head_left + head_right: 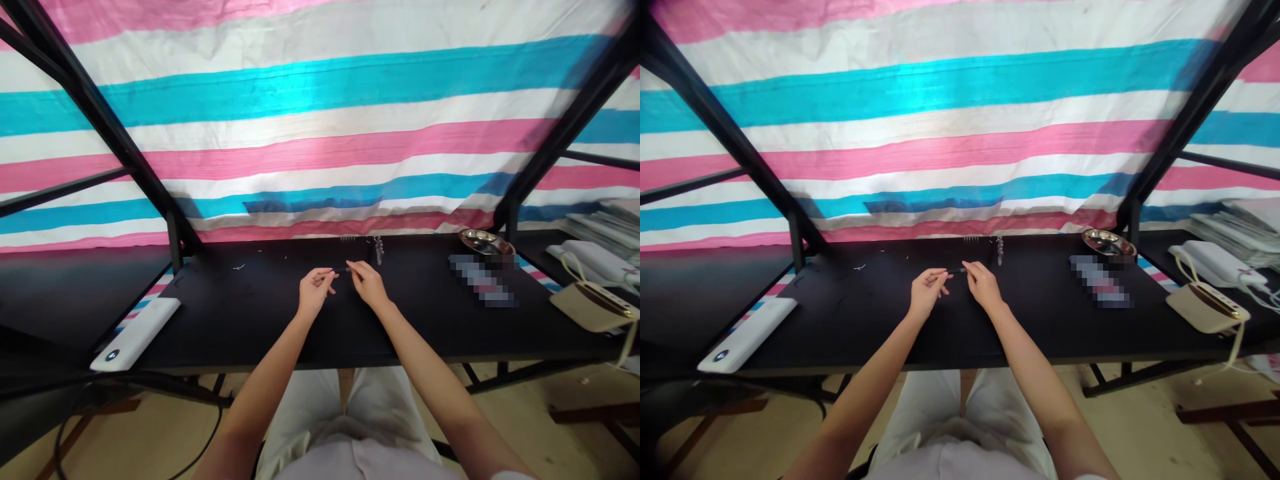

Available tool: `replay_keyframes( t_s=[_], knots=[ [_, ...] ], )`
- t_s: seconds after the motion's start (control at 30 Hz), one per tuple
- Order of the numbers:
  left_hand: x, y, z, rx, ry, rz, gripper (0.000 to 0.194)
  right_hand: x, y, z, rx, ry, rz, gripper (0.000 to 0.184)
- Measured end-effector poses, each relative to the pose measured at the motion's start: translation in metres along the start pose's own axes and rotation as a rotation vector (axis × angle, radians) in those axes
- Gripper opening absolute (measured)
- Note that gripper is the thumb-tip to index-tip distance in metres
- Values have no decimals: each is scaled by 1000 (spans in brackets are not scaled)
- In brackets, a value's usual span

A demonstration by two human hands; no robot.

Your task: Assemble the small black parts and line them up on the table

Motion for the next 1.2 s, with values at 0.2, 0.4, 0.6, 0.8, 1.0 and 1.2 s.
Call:
replay_keyframes(
  t_s=[0.2,0.4,0.6,0.8,1.0,1.2],
  knots=[
    [-2,1,2,51,-57,-2,37,-1,-3,0,17,30,23,37],
    [-4,0,3,109,-82,-22,36,-7,-15,10,90,-63,-3,58],
    [-5,9,-2,226,-89,102,35,-10,-19,14,131,-108,-33,48],
    [-9,22,1,473,-187,437,23,-13,-23,15,116,-164,-96,42],
    [-8,18,2,529,-221,496,20,-14,-24,17,198,-181,-28,47],
    [-3,9,-2,571,-237,413,22,-16,-24,27,342,-309,58,62]
  ],
)
Point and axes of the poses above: each hand's wrist, its own x-axis towards the middle knuckle, its own z-axis out of the palm, y = z × x, the point moved 4 cm from there along x, towards the middle knuckle, and after that the axes turned 13 degrees about z, right-handed, at the moved point
